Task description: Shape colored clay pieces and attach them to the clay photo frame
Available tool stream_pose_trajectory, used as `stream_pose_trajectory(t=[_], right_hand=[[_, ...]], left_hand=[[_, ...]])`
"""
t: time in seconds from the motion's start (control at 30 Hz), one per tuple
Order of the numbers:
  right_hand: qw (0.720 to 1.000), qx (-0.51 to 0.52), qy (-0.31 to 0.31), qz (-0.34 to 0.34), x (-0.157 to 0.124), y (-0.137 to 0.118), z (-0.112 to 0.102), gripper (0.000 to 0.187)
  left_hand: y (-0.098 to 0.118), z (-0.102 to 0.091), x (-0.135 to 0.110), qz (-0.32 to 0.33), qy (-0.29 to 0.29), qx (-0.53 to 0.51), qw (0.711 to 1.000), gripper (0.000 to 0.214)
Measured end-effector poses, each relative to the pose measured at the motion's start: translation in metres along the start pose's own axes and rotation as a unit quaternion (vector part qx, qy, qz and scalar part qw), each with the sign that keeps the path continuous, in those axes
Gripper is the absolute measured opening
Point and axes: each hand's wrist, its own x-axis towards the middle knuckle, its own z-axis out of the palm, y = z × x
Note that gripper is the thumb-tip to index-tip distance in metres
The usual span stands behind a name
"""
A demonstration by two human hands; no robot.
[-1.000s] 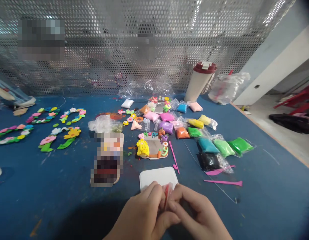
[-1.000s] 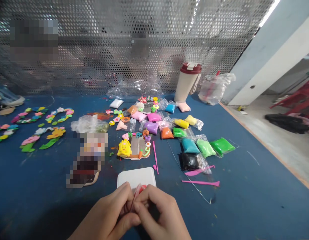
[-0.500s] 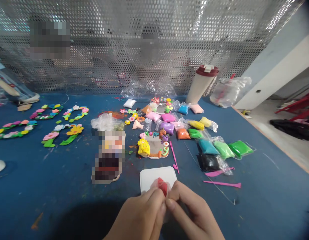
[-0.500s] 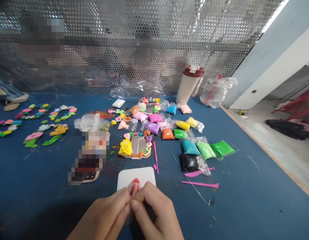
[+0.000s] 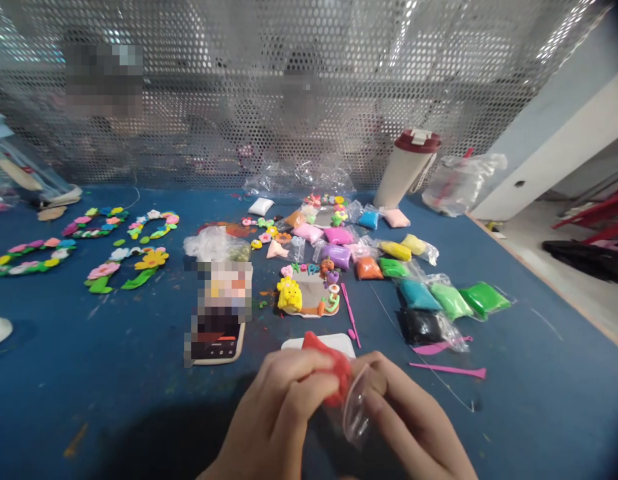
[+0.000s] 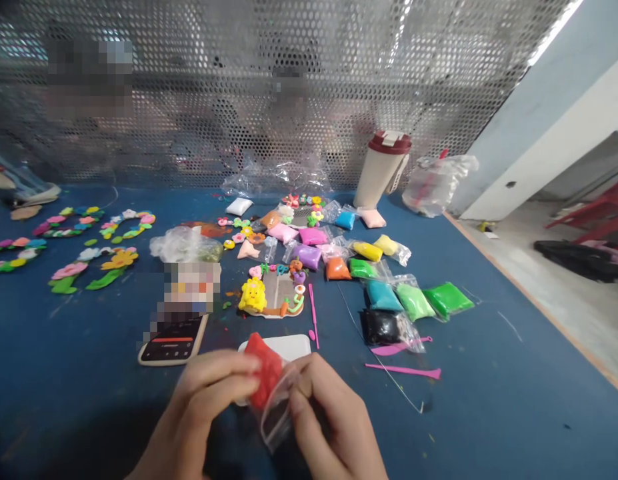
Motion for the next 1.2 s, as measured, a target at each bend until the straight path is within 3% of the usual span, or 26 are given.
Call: stream_pose_trajectory(t=[0.07,0.13,0.2,0.3,0.47,0.53,0.67,0.73,0.9,1.07,1.2], right_hand=[[1.0,0.004,-0.011,0.011,0.001,0.001,-0.001,0.027],[0.999,0.017,-0.027,-0.001,0.003,0.004,-0.002,0.029],[0.999,0.025,-0.035,-0.009,0.006,0.008,-0.002,0.029],[1.0,-0.004,-0.019,0.002,0.011,0.013,-0.001,0.027],[0.992,-0.086,0.068,-0.068,0.013,0.015,0.0,0.011],[0.992,-0.099,0.033,-0.076,0.013,0.016,0.0,0.007],[0.992,-0.1,-0.037,-0.062,0.013,0.016,-0.001,0.018],[0.989,-0.125,-0.049,-0.063,0.013,0.014,-0.001,0.018],[0.957,-0.251,-0.071,-0.123,0.008,0.011,0.0,0.018],[0.915,-0.343,-0.09,-0.194,0.007,0.008,0.009,0.014],[0.927,-0.307,-0.091,-0.196,0.01,0.005,0.016,0.021]], left_hand=[[-0.001,0.003,0.006,0.016,-0.029,0.032,0.999,0.055],[-0.002,0.006,0.011,0.012,-0.09,0.017,0.996,0.042],[-0.002,0.008,0.013,-0.024,-0.116,-0.002,0.993,0.025],[-0.001,0.011,0.014,-0.081,-0.101,0.02,0.991,0.014],[0.0,0.014,0.01,-0.115,-0.083,0.074,0.987,0.017],[-0.001,0.015,0.009,-0.115,-0.088,0.084,0.986,0.018],[0.0,0.018,0.007,-0.101,-0.107,0.112,0.983,0.02],[0.0,0.02,0.007,-0.089,-0.107,0.126,0.982,0.025],[-0.002,0.022,0.007,-0.051,-0.104,0.138,0.984,0.065],[-0.006,0.019,0.002,-0.036,-0.125,0.104,0.986,0.071],[-0.007,0.019,-0.003,-0.044,-0.127,0.092,0.987,0.072]])
